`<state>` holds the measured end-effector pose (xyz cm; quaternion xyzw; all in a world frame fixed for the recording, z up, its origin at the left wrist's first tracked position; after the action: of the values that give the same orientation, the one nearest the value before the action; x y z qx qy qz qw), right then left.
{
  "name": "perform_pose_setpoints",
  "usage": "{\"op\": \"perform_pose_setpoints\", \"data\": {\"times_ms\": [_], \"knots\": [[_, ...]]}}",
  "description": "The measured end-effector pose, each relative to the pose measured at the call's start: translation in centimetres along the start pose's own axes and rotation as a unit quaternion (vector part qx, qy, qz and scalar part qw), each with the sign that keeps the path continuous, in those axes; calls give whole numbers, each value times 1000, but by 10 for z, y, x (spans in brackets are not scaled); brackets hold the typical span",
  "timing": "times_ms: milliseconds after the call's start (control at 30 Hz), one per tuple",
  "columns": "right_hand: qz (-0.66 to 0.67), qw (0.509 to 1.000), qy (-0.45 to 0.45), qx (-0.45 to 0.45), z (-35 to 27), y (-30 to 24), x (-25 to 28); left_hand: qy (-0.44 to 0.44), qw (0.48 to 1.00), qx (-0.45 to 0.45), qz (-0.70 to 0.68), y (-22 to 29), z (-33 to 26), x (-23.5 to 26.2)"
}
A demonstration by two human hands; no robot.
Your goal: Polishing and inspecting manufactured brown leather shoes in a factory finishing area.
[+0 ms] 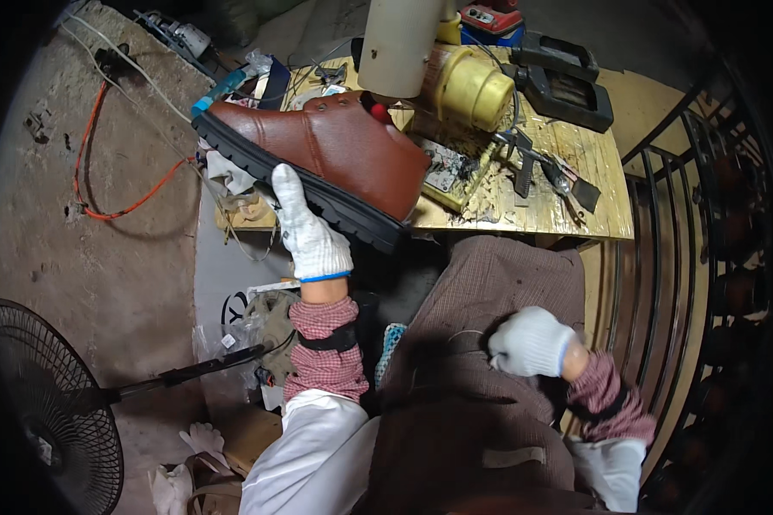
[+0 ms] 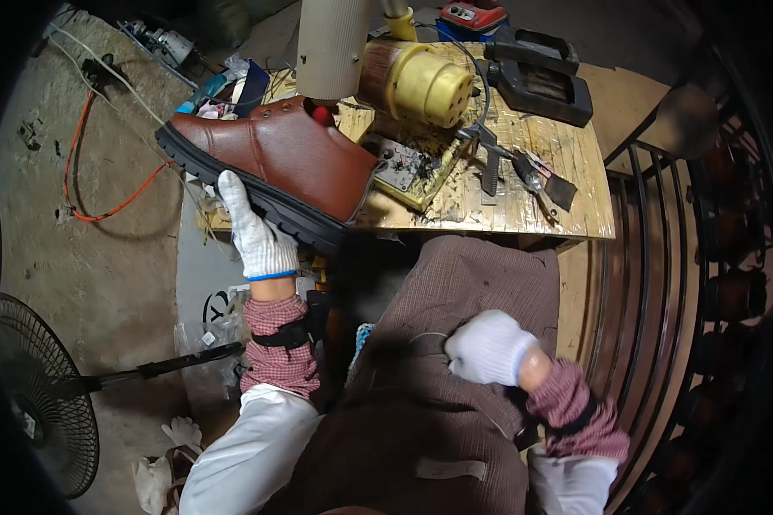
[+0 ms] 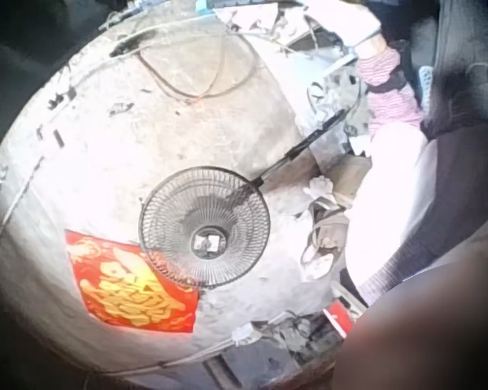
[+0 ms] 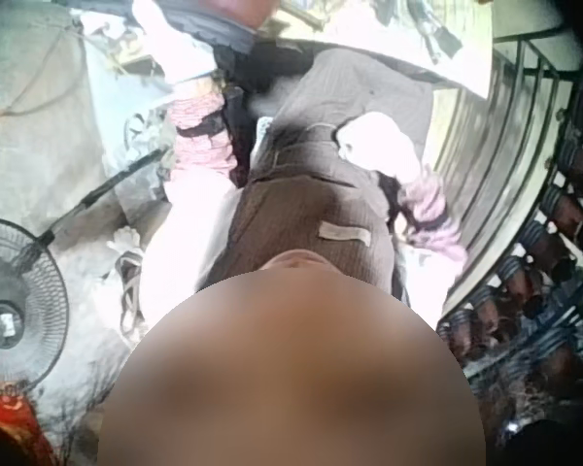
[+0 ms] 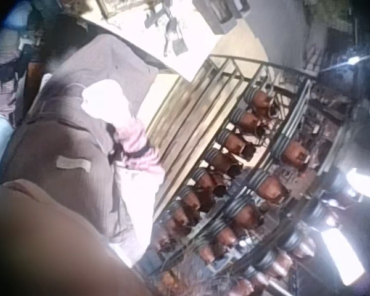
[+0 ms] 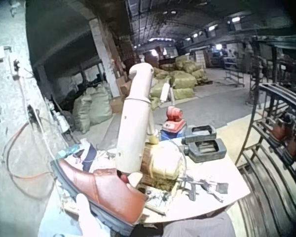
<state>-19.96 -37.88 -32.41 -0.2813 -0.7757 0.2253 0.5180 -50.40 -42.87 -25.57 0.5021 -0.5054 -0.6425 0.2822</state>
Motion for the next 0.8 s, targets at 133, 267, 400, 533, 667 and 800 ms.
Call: {"op": "perform_pose_setpoints", "data": {"times_ms": [133,267,400,533,667,800], "knots": [[137,927,340,-75,-71,30,35,28,994,96,-34,-22,1,3],[299,798,472,-225,-139,64,4,26,981,151,-118,-52,16,-3],[301,790,469,-255,-154,71,-10,100,964,192,-153,-67,35,5],[279,819,448,-226,-134,69,8,132,959,198,-156,-61,40,9],[152,854,490,-82,-95,34,60,62,977,145,-146,-54,33,13],[110,905,410,22,-75,-17,105,-143,947,212,-196,-72,-45,16]]}}
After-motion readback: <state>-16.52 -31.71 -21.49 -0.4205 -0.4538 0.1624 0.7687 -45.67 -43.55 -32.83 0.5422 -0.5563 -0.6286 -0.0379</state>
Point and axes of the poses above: each hand's wrist, its own z-axis towards the middle knuckle, its own x-axis out of the back of the hand, y = z × x, the point moved 9 cm from there along z, towards the middle knuckle, and after that the axes turned 10 degrees about z, right-handed, at the moved point
